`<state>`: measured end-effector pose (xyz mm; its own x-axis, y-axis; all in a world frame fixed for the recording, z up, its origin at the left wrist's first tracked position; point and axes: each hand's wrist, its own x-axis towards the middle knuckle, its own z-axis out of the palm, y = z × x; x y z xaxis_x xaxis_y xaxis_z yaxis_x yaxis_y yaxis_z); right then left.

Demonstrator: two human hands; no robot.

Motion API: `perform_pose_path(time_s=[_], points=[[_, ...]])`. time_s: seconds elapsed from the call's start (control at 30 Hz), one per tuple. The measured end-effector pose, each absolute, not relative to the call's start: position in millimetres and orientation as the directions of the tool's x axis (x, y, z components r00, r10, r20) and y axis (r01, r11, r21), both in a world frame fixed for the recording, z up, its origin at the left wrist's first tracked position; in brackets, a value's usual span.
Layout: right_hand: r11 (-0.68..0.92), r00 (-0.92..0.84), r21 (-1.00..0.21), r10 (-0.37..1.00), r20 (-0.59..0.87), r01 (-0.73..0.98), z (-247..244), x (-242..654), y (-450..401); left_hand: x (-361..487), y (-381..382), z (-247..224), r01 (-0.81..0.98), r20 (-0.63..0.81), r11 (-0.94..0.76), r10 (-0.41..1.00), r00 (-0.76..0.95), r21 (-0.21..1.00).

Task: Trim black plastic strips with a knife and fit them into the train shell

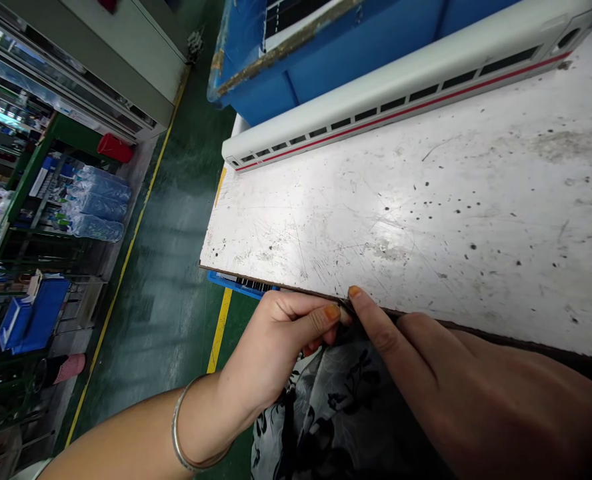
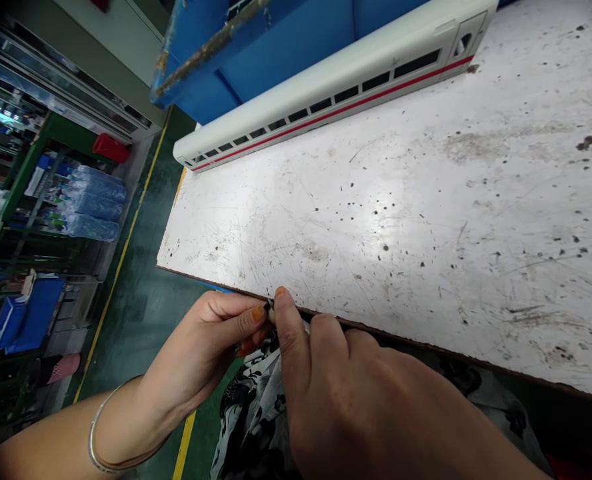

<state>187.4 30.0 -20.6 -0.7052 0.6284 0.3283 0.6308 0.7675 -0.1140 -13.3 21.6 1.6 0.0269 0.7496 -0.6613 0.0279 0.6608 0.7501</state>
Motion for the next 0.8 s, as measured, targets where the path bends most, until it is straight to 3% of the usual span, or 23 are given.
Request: perform_pose_path(time_s=[0.37,0.63,0.8], points=[[0.801,-0.751,-0.053,0.581,0.314,0.597,-21.2,185.9,31.9,-13.3,22.6,1.6,0.012,-0.665,0.665,0.746,0.037,0.747],[0.758,-0.693,-0.137,0.642,0.328,0.637,-19.8,186.8,30.5,-15.0,22.5,1.4,0.046,-0.666,0.664,0.745,0.044,0.746],[0.774,-0.711,-0.124,0.623,0.328,0.621,-20.3,186.4,31.3,-16.7,20.9,0.7,0.044,-0.663,0.662,0.747,0.048,0.748]])
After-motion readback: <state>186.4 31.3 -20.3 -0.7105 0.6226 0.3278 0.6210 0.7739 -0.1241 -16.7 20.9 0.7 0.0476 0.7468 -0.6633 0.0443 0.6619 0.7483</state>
